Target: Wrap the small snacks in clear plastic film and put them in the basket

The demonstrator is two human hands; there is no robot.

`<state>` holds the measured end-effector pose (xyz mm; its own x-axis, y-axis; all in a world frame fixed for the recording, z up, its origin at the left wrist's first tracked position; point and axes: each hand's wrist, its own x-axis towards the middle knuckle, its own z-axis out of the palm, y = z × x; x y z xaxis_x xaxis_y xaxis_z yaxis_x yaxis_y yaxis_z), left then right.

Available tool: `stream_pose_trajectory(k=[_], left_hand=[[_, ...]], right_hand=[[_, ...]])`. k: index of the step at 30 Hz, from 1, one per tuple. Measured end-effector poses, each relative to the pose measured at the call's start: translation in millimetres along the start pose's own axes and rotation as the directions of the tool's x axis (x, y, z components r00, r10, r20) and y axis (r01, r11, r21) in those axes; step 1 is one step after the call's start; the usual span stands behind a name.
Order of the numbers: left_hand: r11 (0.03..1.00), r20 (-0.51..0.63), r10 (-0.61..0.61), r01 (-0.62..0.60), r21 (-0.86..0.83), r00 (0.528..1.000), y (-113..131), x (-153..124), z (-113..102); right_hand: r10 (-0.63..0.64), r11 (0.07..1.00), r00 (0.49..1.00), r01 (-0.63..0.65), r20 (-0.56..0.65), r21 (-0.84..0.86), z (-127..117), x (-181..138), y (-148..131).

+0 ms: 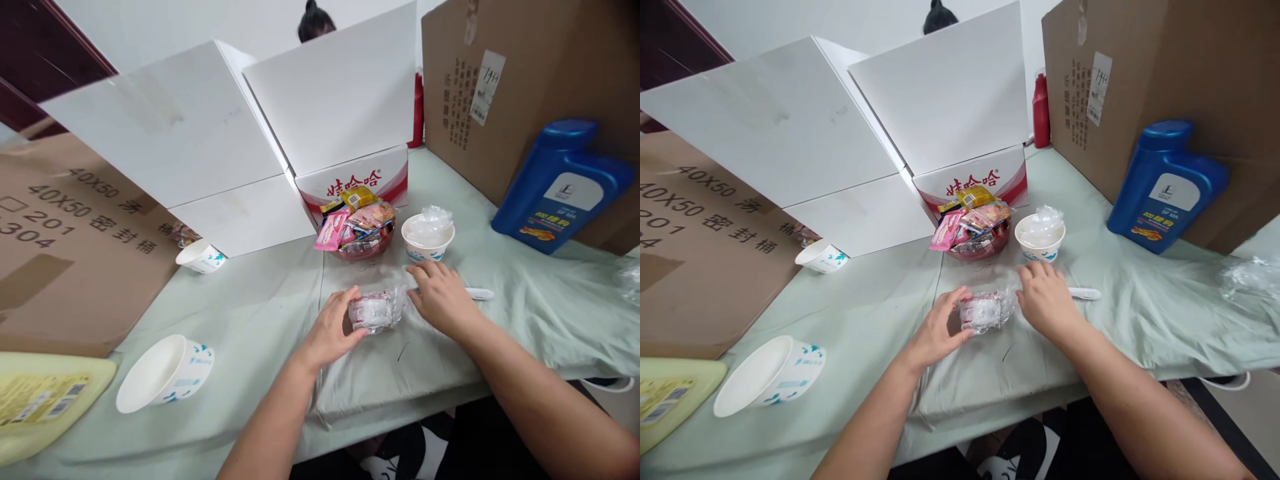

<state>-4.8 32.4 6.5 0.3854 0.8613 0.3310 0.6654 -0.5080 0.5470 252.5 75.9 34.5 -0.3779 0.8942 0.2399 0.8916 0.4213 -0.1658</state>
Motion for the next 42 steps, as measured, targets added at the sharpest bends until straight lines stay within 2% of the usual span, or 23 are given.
stream_pose_trajectory(k=[2, 5, 7, 9, 11, 14, 17, 20, 22, 23, 24, 25, 26, 27, 28, 29, 30, 32, 34, 37, 39, 40, 42], left_hand=[[0.999, -0.022, 0.043, -0.043, -0.001, 0.999, 3, 2, -1], [0.996, -0.149, 0.024, -0.036, -0.076, 0.989, 4, 4, -4], [0.981, -0.26, -0.075, 0.023, -0.195, 0.963, 1, 3, -8], [0.932, -0.35, -0.214, 0.083, -0.353, 0.912, -1, 2, -11], [0.841, -0.392, -0.353, 0.105, -0.53, 0.849, -3, 1, -12], [0.655, -0.383, -0.536, 0.084, -0.751, 0.753, -8, 3, -14], [0.536, -0.397, -0.715, 0.086, -0.84, 0.576, -21, 5, -18], [0.562, -0.499, -0.774, 0.061, -0.825, 0.39, -34, 5, -27], [0.668, -0.631, -0.704, 0.0, -0.744, 0.325, -36, 2, -31], [0.752, -0.716, -0.615, -0.028, -0.659, 0.331, -34, 1, -32], [0.84, -0.785, -0.486, -0.043, -0.541, 0.384, -31, -1, -32], [0.915, -0.807, -0.329, -0.046, -0.401, 0.49, -26, -3, -31], [0.967, -0.759, -0.169, -0.043, -0.251, 0.629, -22, -4, -29], [0.993, -0.638, -0.048, -0.031, -0.113, 0.769, -17, -5, -26], [1.0, -0.482, 0.006, -0.005, 0.002, 0.876, -13, -5, -23], [0.994, -0.335, 0.008, 0.029, 0.105, 0.942, -11, -4, -20], [0.979, -0.224, -0.019, 0.064, 0.194, 0.974, -9, -3, -17], [0.94, -0.117, -0.088, 0.122, 0.317, 0.989, -9, -1, -16], [0.917, -0.098, -0.109, 0.138, 0.373, 0.989, -10, 0, -21], [0.93, -0.031, -0.059, 0.066, 0.362, 0.998, -7, -6, -37], [0.956, 0.149, -0.043, -0.003, 0.294, 0.988, 0, -14, -52], [0.97, 0.272, -0.044, -0.024, 0.24, 0.961, 4, -18, -58], [0.99, 0.467, -0.069, 0.002, 0.143, 0.881, 12, -26, -69]], right_hand=[[-0.145, 0.979, 0.985, 0.156, -0.09, 0.128, 6, -1, -9], [-0.33, 0.915, 0.943, 0.331, -0.043, 0.231, 9, 1, -18], [-0.313, 0.917, 0.949, 0.295, 0.026, 0.268, 6, 2, -19], [-0.217, 0.928, 0.976, 0.201, 0.017, 0.314, 2, 2, -16], [-0.122, 0.913, 0.99, 0.138, -0.068, 0.383, -3, 1, -13], [0.007, 0.875, 0.98, 0.091, -0.201, 0.475, -4, -1, -9], [0.197, 0.81, 0.948, -0.013, -0.251, 0.587, 2, 3, -4], [0.302, 0.711, 0.899, 0.008, -0.316, 0.703, 7, 7, -1], [0.26, 0.72, 0.86, 0.131, -0.44, 0.681, 5, 6, -3], [0.199, 0.738, 0.846, 0.202, -0.494, 0.643, 4, 4, -6], [0.115, 0.751, 0.849, 0.266, -0.516, 0.604, 2, 2, -10], [0.017, 0.758, 0.866, 0.316, -0.501, 0.571, 1, 0, -13], [-0.078, 0.766, 0.89, 0.342, -0.449, 0.545, 0, -2, -17], [-0.153, 0.784, 0.915, 0.343, -0.374, 0.518, 1, -4, -20], [-0.2, 0.815, 0.936, 0.323, -0.289, 0.481, 3, -4, -21], [-0.216, 0.855, 0.955, 0.286, -0.206, 0.433, 5, -3, -22], [-0.208, 0.894, 0.969, 0.243, -0.131, 0.376, 8, -2, -22], [-0.185, 0.942, 0.983, 0.174, 0.01, 0.288, 10, 1, -21], [-0.185, 0.95, 0.975, 0.145, 0.126, 0.276, 8, 2, -21], [-0.294, 0.909, 0.945, 0.23, 0.143, 0.347, -8, -5, -22], [-0.484, 0.812, 0.863, 0.383, 0.142, 0.44, -20, -14, -23], [-0.587, 0.742, 0.791, 0.439, 0.174, 0.507, -26, -18, -24], [-0.724, 0.62, 0.641, 0.442, 0.255, 0.648, -33, -23, -24]])
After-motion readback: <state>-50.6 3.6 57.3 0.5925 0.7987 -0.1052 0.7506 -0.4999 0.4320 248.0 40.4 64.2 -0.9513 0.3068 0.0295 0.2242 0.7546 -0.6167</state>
